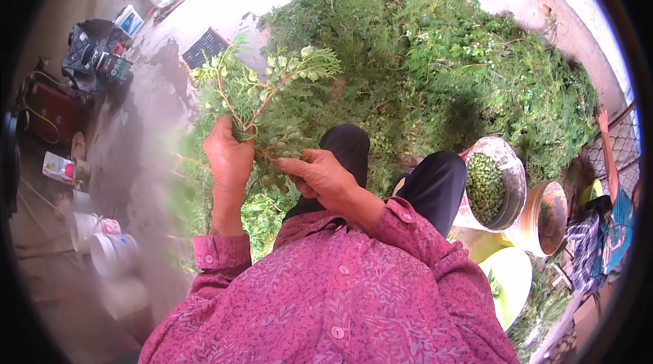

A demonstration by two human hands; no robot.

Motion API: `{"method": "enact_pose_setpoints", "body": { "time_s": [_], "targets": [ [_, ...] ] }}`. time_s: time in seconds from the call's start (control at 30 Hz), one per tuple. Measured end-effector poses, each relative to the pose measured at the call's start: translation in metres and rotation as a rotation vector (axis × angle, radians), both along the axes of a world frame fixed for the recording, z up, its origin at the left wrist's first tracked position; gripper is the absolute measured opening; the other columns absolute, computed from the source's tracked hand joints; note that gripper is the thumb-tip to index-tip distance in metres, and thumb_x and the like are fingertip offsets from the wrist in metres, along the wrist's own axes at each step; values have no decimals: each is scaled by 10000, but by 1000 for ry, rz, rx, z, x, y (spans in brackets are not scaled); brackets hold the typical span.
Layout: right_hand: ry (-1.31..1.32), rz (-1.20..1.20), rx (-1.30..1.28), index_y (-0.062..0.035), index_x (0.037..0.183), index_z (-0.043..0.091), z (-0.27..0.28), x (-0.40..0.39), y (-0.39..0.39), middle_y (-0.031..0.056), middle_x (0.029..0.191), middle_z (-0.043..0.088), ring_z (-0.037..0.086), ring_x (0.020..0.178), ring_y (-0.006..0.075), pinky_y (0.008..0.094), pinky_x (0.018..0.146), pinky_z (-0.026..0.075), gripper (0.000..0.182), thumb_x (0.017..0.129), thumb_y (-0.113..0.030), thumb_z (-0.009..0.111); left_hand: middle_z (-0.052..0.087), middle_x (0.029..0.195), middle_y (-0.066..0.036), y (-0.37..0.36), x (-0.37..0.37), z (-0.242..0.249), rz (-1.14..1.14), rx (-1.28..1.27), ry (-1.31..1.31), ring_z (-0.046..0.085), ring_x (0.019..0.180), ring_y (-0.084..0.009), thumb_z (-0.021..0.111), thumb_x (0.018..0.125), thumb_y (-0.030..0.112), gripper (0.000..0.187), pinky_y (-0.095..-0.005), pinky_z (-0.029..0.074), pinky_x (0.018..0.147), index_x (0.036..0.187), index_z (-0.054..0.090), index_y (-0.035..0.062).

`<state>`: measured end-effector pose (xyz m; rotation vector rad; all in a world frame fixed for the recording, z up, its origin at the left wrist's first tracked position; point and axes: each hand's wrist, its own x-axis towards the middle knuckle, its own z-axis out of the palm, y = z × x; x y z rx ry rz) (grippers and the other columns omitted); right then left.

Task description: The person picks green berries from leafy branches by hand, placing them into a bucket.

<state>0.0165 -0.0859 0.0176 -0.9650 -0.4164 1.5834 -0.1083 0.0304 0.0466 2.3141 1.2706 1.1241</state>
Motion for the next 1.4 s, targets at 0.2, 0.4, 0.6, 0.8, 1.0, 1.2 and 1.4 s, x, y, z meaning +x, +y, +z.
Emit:
{"method": "enact_pose_setpoints", "body": {
  "time_s": [0.2,0.4,0.6,0.8,1.0,1.2,1.4],
  "targets": [
    [-27,-2,27,-84,826,602,9,-1,-2,-52,571,446,334,423,38,210,386,211,163,782,-216,686,541,710,-170,-3,5,0,-15,1,24,531,678,-386,602,594,-18,166,-428,417,597,700,480,20],
    [17,187,62,-54,876,598,2,13,-18,-9,659,537,440,471,58,189,398,274,136,800,-161,634,563,671,-153,8,-2,-3,22,-65,-9,560,598,-308,644,645,5,146,-377,439,564,706,511,11],
    [208,203,-124,-32,990,523,-14,11,-17,101,895,596,598,625,143,183,409,337,184,853,-143,573,566,615,-141,11,-4,5,127,-141,-59,529,523,-193,669,700,51,157,-315,439,530,711,522,-3],
    [189,260,1,-26,1104,479,-11,-1,-7,40,827,560,527,587,101,202,435,342,426,791,-239,675,563,615,-153,12,-3,5,54,-94,-71,525,521,-207,666,682,48,153,-323,439,539,717,527,-3],
    [-40,314,23,-5,1167,449,-9,-5,-6,11,773,564,481,536,65,204,439,339,542,769,-276,697,590,622,-125,10,-2,5,74,-97,-17,496,532,-133,657,721,81,138,-298,436,537,772,569,-11],
    [-80,303,101,4,1040,512,-7,-6,-6,13,711,551,455,520,54,199,445,324,403,807,-294,653,579,611,-130,10,2,3,50,-54,-8,494,518,-159,659,714,95,151,-311,436,538,767,562,-9],
    [-69,273,31,-33,740,554,-3,1,-10,1,567,488,395,406,56,208,366,280,294,860,-301,581,584,643,-165,14,-1,1,103,-54,72,509,515,-220,652,708,87,137,-318,442,551,771,566,0]
  ]
}}
